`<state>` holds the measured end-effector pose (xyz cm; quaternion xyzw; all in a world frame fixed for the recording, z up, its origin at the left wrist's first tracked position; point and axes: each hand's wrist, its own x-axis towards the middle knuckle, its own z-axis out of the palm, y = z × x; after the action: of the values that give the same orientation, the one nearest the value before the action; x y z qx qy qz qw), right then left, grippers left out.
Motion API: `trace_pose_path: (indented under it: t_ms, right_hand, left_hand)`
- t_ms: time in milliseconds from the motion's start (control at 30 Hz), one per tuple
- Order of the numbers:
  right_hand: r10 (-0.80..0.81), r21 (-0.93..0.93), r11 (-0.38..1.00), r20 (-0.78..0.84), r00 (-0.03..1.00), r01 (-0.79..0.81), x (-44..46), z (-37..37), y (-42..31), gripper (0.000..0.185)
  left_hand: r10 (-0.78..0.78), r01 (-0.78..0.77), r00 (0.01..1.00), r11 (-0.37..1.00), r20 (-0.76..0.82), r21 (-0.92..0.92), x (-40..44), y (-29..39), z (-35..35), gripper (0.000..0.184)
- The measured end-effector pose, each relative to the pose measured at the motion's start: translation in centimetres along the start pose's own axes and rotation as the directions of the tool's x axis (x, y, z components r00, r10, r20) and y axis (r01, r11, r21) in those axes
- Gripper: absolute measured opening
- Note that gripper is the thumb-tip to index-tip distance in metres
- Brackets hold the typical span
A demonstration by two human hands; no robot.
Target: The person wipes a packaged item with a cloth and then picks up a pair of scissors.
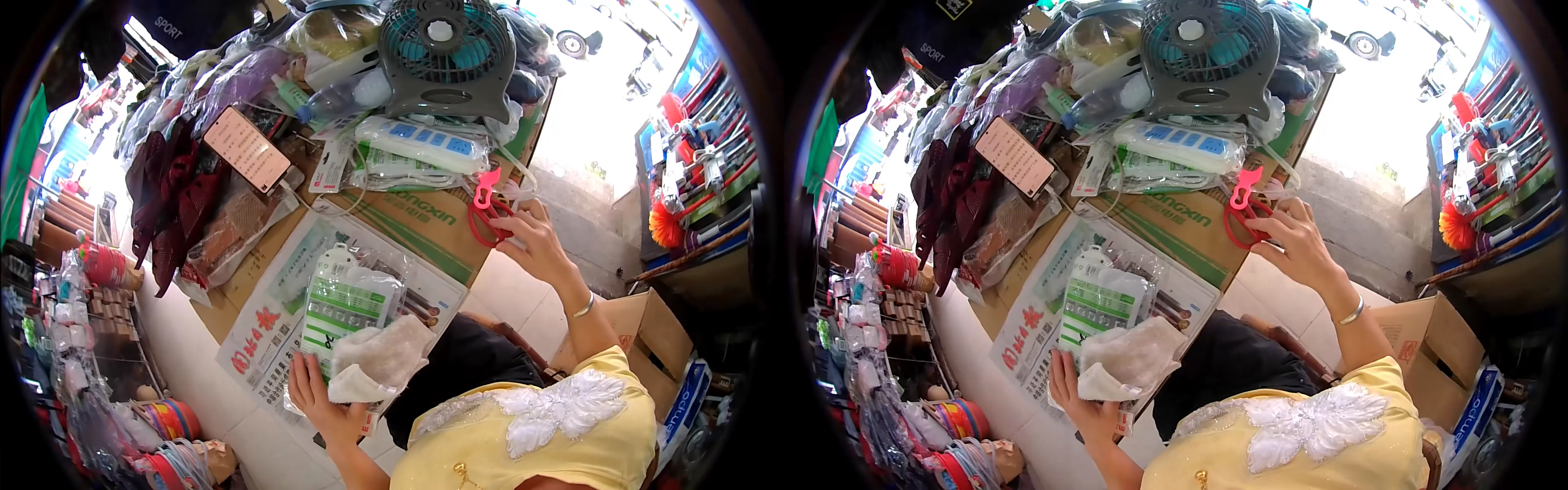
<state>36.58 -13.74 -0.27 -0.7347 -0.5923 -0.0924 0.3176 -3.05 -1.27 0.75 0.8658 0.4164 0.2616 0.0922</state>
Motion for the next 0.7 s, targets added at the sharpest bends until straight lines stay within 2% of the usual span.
trace_pose_path:
  t_ms: [67, 100, 167, 200, 267, 333, 400, 467, 600, 633, 700]
  right_hand:
    - [0.069, 0.137, 0.988, -0.015, 0.997, -0.067, -0.6, -0.3, -0.6, 0.035]
    - [0.073, 0.146, 0.987, -0.023, 0.997, -0.069, -0.9, -0.3, -0.8, 0.035]
    - [0.093, 0.236, 0.969, -0.052, 0.994, -0.079, -1.7, -0.2, -1.0, 0.035]
    - [0.101, 0.249, 0.965, -0.056, 0.993, -0.084, -1.8, -0.1, -0.9, 0.035]
    - [0.084, 0.214, 0.974, -0.066, 0.994, -0.068, -2.0, 0.2, -0.8, 0.035]
    - [0.085, 0.214, 0.975, -0.090, 0.992, -0.063, -2.1, 0.6, -0.9, 0.035]
    - [0.079, 0.207, 0.977, -0.120, 0.990, -0.053, -2.0, 0.8, -0.8, 0.035]
    - [0.075, 0.213, 0.976, -0.145, 0.987, -0.043, -2.1, 1.1, -0.7, 0.036]
    - [0.098, 0.252, 0.967, -0.183, 0.978, -0.049, -2.2, 1.3, -0.8, 0.037]
    - [0.092, 0.266, 0.963, -0.189, 0.978, -0.039, -2.3, 1.4, -0.7, 0.037]
    - [0.095, 0.290, 0.956, -0.186, 0.978, -0.038, -2.4, 1.4, -0.6, 0.037]
  left_hand:
    - [-0.046, 0.052, 0.994, 0.998, 0.101, -0.048, 0.6, 0.4, -1.3, 0.080]
    - [-0.041, 0.045, 0.994, 0.998, 0.099, -0.037, 1.0, -0.6, -2.1, 0.080]
    - [-0.035, 0.111, 0.971, 0.943, 0.236, -0.314, 2.5, -2.9, -4.6, 0.067]
    - [-0.034, 0.107, 0.970, 0.948, 0.240, -0.300, 3.4, -2.9, -5.3, 0.067]
    - [0.093, -0.080, 0.994, 0.979, 0.060, -0.187, 8.6, 0.4, -7.0, 0.053]
    - [0.301, -0.295, 0.950, 0.953, 0.085, -0.075, 13.4, 4.4, -6.8, 0.046]
    - [0.549, -0.554, 0.815, 0.832, 0.187, -0.027, 17.9, 8.9, -4.6, 0.042]
    - [0.637, -0.650, 0.704, 0.756, 0.315, -0.078, 21.3, 12.0, -0.4, 0.042]
    - [0.801, -0.832, 0.553, 0.544, 0.228, 0.109, 25.6, 15.2, 10.6, 0.029]
    - [0.807, -0.841, 0.540, 0.530, 0.239, 0.111, 26.1, 15.3, 12.1, 0.029]
    - [0.865, -0.878, 0.476, 0.459, 0.159, 0.136, 26.7, 15.1, 14.6, 0.030]
